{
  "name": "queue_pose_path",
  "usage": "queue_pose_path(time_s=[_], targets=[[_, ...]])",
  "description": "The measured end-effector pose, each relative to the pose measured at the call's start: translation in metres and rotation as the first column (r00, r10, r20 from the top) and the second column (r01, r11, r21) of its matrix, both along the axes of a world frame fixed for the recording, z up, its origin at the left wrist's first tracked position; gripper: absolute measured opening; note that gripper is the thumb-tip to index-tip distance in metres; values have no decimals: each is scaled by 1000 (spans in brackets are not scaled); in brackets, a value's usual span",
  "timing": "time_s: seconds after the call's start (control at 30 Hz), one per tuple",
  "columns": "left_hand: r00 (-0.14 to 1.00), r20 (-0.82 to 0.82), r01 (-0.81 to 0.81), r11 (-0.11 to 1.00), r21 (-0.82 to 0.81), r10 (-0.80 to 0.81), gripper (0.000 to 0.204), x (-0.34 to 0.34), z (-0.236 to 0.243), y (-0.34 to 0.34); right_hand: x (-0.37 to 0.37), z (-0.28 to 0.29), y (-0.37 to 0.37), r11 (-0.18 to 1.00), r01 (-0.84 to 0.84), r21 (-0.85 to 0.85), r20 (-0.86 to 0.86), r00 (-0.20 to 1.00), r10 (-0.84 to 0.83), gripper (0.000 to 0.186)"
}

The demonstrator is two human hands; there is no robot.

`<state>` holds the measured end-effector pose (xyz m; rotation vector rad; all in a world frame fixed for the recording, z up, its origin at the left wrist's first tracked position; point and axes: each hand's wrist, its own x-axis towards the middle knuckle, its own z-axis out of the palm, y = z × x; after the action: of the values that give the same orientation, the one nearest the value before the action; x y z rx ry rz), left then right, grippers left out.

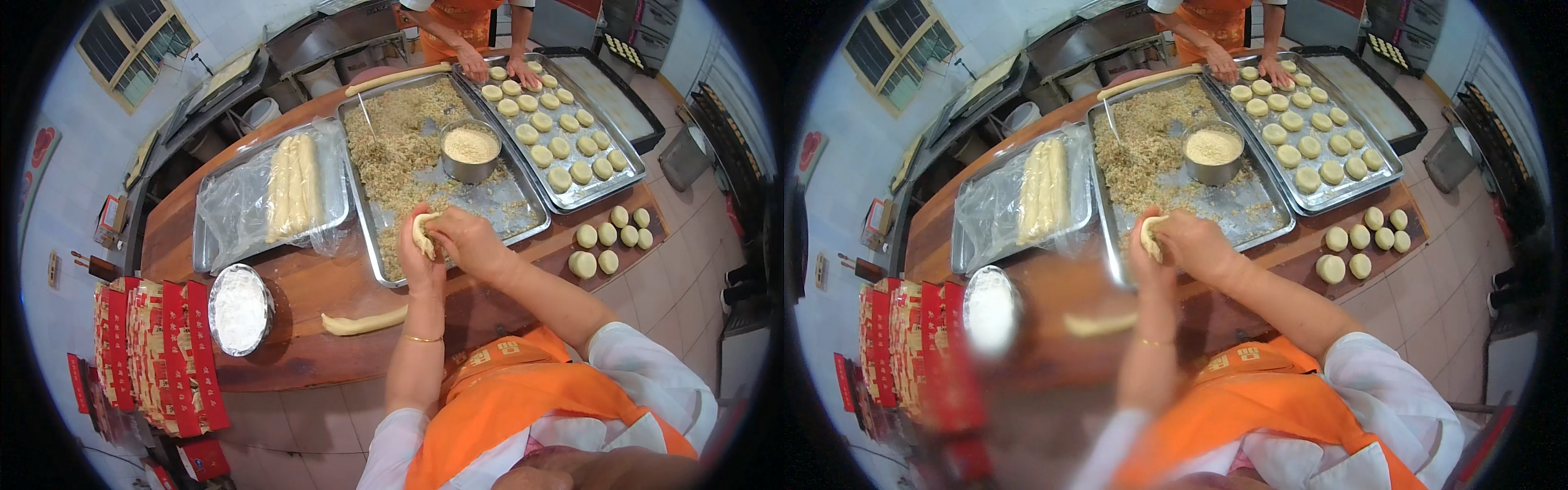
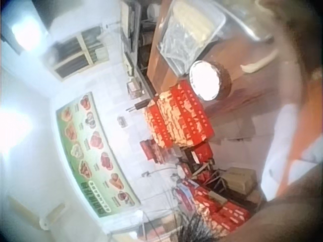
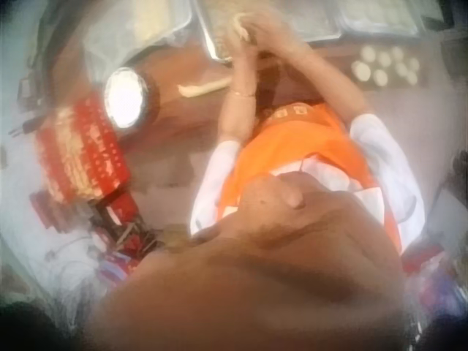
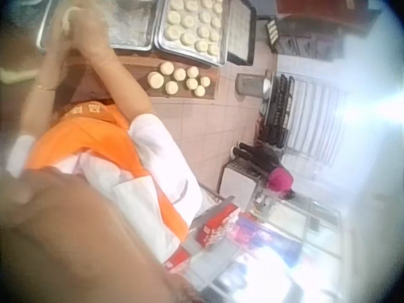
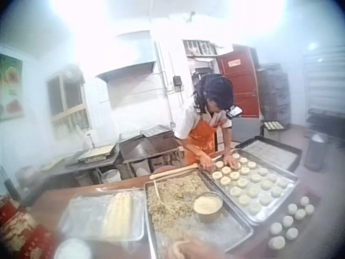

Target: The person takes a piece of dough from a tray, flattens it by hand, adds filling using a spoon from a metal tray, and then pinches the dough closed to form a ball.

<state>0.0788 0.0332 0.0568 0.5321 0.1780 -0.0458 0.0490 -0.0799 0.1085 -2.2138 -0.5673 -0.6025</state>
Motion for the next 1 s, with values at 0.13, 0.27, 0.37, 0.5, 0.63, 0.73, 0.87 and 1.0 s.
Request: queue_pose_path(time_s=[0.13, 0.27, 0.37, 0.5, 0.63, 0.73, 0.87, 1.0], targets=[[997, -64, -45, 982, -185, 34, 33, -2, 2, -3, 7, 19, -11, 994, -11, 107, -105, 994, 23, 44], [994, -106, -14, 963, -268, -15, 37, -8, 15, -12, 8, 4, -11, 835, -163, 525, -370, 840, 396, 48], [983, -181, -62, 966, -251, 16, 36, -9, 18, -19, 0, -7, -3, 856, -151, 495, -364, 858, 362, 43], [976, -216, -53, 962, -267, -6, 37, 0, 2, -19, 6, -21, 1, 926, -89, 367, -411, 878, 247, 38], [977, -163, 41, 877, -478, -134, 39, 3, -5, -14, 18, -10, -8, 609, -76, 789, -369, 734, 570, 37], [965, -211, -1, 801, -599, -156, 32, -1, 11, -23, 22, -6, -8, 879, -95, 467, -188, 961, 204, 40], [979, -203, -109, 866, -489, 8, 30, 0, 27, -15, 53, -17, -47, 966, 172, -194, 318, 942, -104, 29], [984, -176, -70, 905, -420, -5, 25, 2, 1, -12, 42, -4, -42, 994, 38, 105, 21, 999, -40, 40]])
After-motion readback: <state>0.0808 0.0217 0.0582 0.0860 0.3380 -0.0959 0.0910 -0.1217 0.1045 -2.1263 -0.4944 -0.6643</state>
